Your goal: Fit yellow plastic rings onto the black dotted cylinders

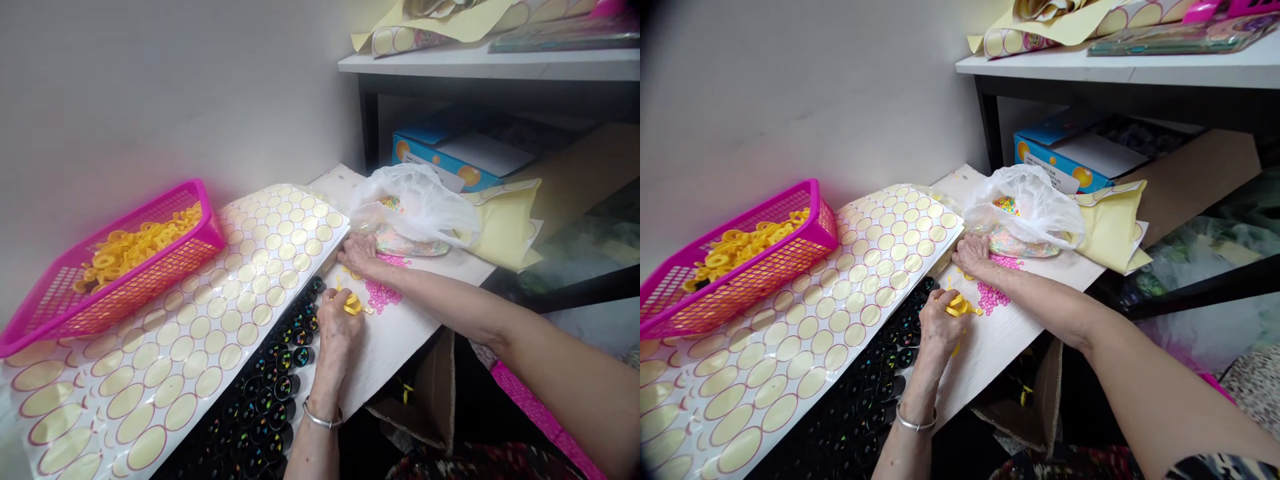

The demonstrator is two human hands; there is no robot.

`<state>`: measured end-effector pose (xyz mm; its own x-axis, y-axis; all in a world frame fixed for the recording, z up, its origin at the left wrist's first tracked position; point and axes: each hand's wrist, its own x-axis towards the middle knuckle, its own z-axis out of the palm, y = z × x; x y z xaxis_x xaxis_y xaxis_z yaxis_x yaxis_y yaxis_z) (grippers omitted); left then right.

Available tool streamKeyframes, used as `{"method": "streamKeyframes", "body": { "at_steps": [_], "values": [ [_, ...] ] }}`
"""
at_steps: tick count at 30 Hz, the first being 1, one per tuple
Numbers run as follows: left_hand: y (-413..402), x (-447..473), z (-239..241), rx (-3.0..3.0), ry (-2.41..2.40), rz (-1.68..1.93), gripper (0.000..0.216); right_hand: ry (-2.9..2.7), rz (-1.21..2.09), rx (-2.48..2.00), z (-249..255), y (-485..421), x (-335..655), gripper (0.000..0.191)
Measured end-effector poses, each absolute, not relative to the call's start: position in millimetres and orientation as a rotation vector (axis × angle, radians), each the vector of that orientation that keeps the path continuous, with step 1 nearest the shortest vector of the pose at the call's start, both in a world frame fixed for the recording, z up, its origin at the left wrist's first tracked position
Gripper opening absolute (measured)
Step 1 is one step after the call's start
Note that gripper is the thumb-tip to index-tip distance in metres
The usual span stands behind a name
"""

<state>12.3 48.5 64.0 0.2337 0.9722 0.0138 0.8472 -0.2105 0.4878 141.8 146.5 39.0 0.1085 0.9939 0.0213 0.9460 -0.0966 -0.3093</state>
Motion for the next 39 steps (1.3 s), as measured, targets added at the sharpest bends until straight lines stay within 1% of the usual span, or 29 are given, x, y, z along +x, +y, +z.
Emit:
{"method": "streamKeyframes", "body": {
  "at_steps": [6,9,13,18,22,27,34,39],
  "values": [
    [52.6,13.8,60.8,2.17,1.694,0.463,0.03,-1.964,0.286,-2.163,39.1,154.1,142.3,0.031],
    [56.7,17.7,58.7,2.182,1.724,0.48,0.028,-2.043,0.287,-2.102,43.6,149.6,148.5,0.029],
    [62.4,25.3,57.2,2.183,1.79,0.488,0.03,-2.2,0.274,-1.991,51.2,134.8,158.7,0.028],
    [67.9,30.9,58.0,2.248,1.804,0.421,0.027,-2.308,0.427,-1.912,54.7,121.6,180.5,0.023],
    [68.6,32.6,58.1,2.412,1.815,0.345,0.025,-2.199,0.442,-1.837,53.6,120.9,196.7,0.026],
    [62.0,36.8,58.6,2.625,1.75,0.231,0.021,-2.154,0.376,-1.946,51.9,131.1,188.9,0.023],
    [60.0,35.8,58.4,2.608,1.783,0.158,0.022,-1.99,0.333,-2.135,47.5,155.7,153.8,0.03],
    [62.6,33.5,54.6,2.622,1.791,0.166,0.024,-1.997,0.295,-2.133,49.8,152.2,143.4,0.029]
  ]
}}
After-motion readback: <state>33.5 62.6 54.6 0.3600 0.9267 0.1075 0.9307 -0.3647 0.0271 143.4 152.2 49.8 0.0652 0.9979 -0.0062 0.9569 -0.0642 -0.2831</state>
